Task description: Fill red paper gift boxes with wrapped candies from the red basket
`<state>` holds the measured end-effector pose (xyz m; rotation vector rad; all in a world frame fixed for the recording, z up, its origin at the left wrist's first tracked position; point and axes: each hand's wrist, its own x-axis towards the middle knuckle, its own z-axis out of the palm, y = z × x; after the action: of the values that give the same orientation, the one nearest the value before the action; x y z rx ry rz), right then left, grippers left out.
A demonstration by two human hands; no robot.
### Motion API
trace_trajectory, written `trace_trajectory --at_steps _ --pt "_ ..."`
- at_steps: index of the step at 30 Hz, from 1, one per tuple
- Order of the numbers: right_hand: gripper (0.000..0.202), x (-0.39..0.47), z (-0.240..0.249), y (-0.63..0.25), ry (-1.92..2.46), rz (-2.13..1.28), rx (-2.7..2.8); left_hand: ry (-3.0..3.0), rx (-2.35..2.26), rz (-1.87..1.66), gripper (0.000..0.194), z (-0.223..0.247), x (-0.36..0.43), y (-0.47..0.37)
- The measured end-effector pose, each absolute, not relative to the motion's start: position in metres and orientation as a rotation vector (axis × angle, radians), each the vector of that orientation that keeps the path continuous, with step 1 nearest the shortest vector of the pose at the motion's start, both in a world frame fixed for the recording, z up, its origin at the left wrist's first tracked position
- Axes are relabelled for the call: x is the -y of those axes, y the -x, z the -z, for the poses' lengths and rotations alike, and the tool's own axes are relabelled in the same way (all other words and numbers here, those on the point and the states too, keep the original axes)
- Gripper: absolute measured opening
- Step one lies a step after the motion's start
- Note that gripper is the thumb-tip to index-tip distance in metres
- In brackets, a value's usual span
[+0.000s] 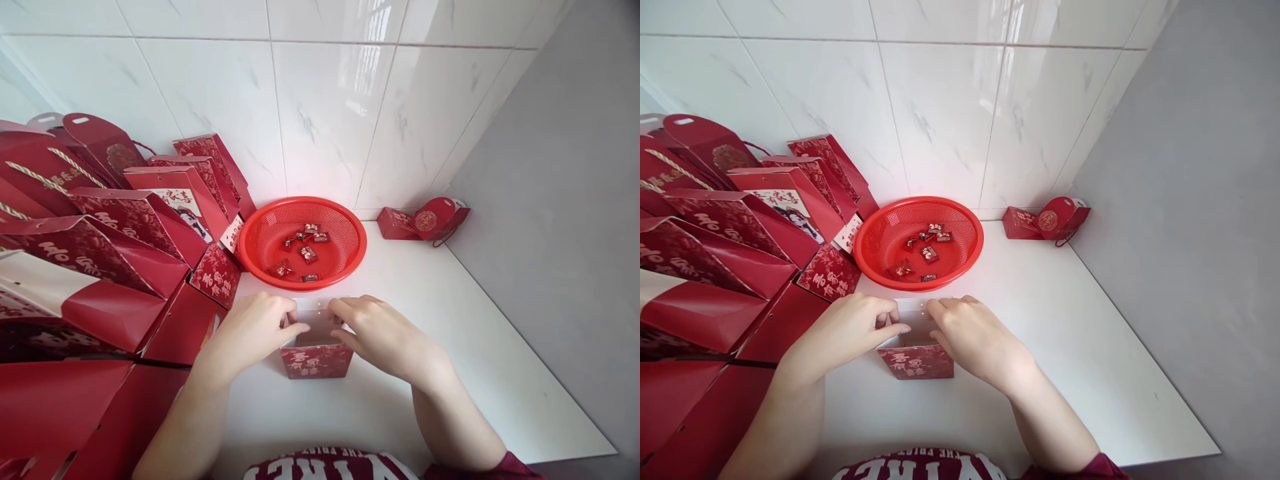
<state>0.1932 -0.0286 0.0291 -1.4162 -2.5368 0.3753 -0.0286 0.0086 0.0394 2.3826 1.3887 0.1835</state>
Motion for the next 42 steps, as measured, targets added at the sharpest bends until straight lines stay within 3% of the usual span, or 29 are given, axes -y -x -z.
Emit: trace_trajectory --at_steps 5,7,11,14,19,25,42 --pt "0.006 0.027 -0.025 -0.194 1.457 -0.291 2.514 -2.477 -1.359 -0.133 0.037 -0.037 -0.003 0.033" --pt "0.015 0.024 -0.023 -0.192 1.525 -0.196 2.482 -2.513 -1.381 -0.083 0.038 -0.034 -0.001 0.034" --pt "0.018 0.019 -0.019 -0.190 1.617 -0.093 2.398 -2.465 -1.392 -0.028 0.027 -0.031 -0.001 0.031" --pt "0.011 0.019 -0.017 -0.191 1.619 -0.027 2.371 -2.403 -1.330 -0.114 0.024 -0.032 -0.004 0.029" --pt "0.018 0.019 -0.017 -0.192 1.589 0.060 2.368 -2.328 -1.301 -0.273 0.036 -0.032 -0.011 0.026" --pt "0.019 0.017 -0.016 -0.191 1.631 -0.110 2.477 -2.231 -1.081 -0.190 0.041 -0.027 -0.016 0.023" --pt "0.022 0.024 -0.025 -0.191 1.455 -0.334 2.382 -2.260 -1.056 -0.258 0.042 -0.033 -0.024 0.039"
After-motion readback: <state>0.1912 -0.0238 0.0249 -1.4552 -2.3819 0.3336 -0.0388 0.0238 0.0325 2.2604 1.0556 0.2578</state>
